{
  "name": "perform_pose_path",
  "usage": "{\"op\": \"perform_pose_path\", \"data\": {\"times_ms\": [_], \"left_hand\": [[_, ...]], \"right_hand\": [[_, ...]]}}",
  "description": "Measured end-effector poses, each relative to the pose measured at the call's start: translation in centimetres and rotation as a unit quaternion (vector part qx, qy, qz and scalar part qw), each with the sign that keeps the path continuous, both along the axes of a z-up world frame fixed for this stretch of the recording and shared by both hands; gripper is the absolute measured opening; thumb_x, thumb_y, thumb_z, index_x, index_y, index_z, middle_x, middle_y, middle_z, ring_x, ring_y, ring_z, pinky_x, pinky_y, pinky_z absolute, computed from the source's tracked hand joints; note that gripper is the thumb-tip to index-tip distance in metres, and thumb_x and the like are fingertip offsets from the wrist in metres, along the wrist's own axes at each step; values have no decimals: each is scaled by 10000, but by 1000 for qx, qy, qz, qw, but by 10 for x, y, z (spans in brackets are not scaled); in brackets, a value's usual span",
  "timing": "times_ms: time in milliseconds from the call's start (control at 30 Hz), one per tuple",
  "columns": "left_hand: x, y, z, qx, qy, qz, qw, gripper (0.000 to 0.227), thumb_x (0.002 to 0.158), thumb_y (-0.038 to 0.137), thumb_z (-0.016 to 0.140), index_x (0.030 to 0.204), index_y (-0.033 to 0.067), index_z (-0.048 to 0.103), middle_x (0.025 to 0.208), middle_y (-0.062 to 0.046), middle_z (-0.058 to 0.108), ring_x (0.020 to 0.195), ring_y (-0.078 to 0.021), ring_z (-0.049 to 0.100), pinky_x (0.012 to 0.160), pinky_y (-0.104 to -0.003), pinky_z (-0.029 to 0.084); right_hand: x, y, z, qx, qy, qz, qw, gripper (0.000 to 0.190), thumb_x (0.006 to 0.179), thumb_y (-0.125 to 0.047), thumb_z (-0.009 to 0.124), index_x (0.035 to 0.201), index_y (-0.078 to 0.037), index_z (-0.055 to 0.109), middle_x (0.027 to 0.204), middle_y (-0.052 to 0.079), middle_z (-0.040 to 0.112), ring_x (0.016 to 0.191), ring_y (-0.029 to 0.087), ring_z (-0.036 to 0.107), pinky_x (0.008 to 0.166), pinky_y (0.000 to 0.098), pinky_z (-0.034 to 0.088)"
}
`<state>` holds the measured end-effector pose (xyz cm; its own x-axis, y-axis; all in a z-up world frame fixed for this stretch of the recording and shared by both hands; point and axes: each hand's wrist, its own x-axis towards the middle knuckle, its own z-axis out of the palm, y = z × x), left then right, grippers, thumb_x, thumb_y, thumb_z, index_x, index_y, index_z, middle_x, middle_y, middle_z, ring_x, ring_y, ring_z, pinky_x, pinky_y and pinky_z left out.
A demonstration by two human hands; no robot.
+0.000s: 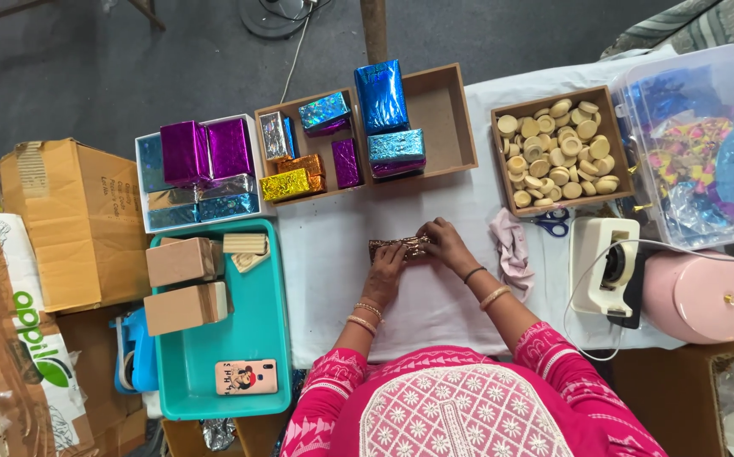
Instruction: Wrapping wooden toys and blocks and packing them into boxes.
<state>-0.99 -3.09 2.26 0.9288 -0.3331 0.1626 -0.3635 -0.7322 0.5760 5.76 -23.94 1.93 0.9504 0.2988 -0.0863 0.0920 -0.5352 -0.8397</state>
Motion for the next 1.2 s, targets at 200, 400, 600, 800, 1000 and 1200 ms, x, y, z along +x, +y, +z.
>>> {"op": "perform_pose_path", "data": {"times_ms": [200, 400, 600, 800, 1000, 1200], "left_hand": [[1, 2, -6, 58, -23, -41, 997, 524, 865, 13, 649, 1385, 8, 584, 1382, -181, 577, 1208, -386, 517, 1072, -431, 467], [3, 2, -11, 73, -35, -53, 995, 524, 848, 10, 657, 1367, 9, 584, 1381, -202, 574, 1224, -403, 510, 1097, -447, 457], [4, 2, -19, 66, -27, -50, 996, 519, 834, 11, 673, 1347, -2, 590, 1382, -211, 576, 1232, -424, 517, 1108, -467, 448], [5, 3, -14, 64, -16, -43, 997, 523, 844, 53, 688, 1354, -11, 589, 1363, -203, 592, 1218, -444, 511, 1074, -476, 456], [6, 5, -20, 86, -46, -57, 994, 525, 856, 63, 680, 1367, -12, 584, 1363, -226, 597, 1196, -442, 511, 1076, -487, 456], [8, 5, -19, 106, -34, -61, 992, 521, 860, 53, 670, 1373, -3, 590, 1346, -217, 612, 1182, -443, 515, 1060, -476, 470]], "right_hand": [[2, -4, -36, 84, 79, -32, 993, 217, 828, -80, 753, 1041, -79, 717, 989, 63, 618, 901, 207, 681, 847, 335, 581], [-10, -11, -54, 39, 6, -111, 993, 133, 957, -86, 667, 1082, -65, 709, 1039, 118, 645, 941, 257, 682, 872, 358, 553], [-79, -56, -14, -19, -45, -185, 982, 184, 962, -58, 621, 1130, -66, 694, 1087, 124, 652, 952, 276, 667, 825, 373, 539], [-199, -114, -43, 16, 33, -291, 956, 222, 936, -186, 732, 1109, -49, 700, 958, 71, 711, 788, 144, 649, 743, 304, 540], [-284, -166, -63, 182, 165, -412, 877, 305, 981, -224, 673, 1264, -112, 699, 868, 5, 668, 751, 71, 570, 659, 250, 496], [-240, -158, 4, 111, 138, -324, 929, 416, 970, -208, 674, 1377, -129, 640, 933, 19, 673, 774, 99, 582, 721, 255, 523]]}}
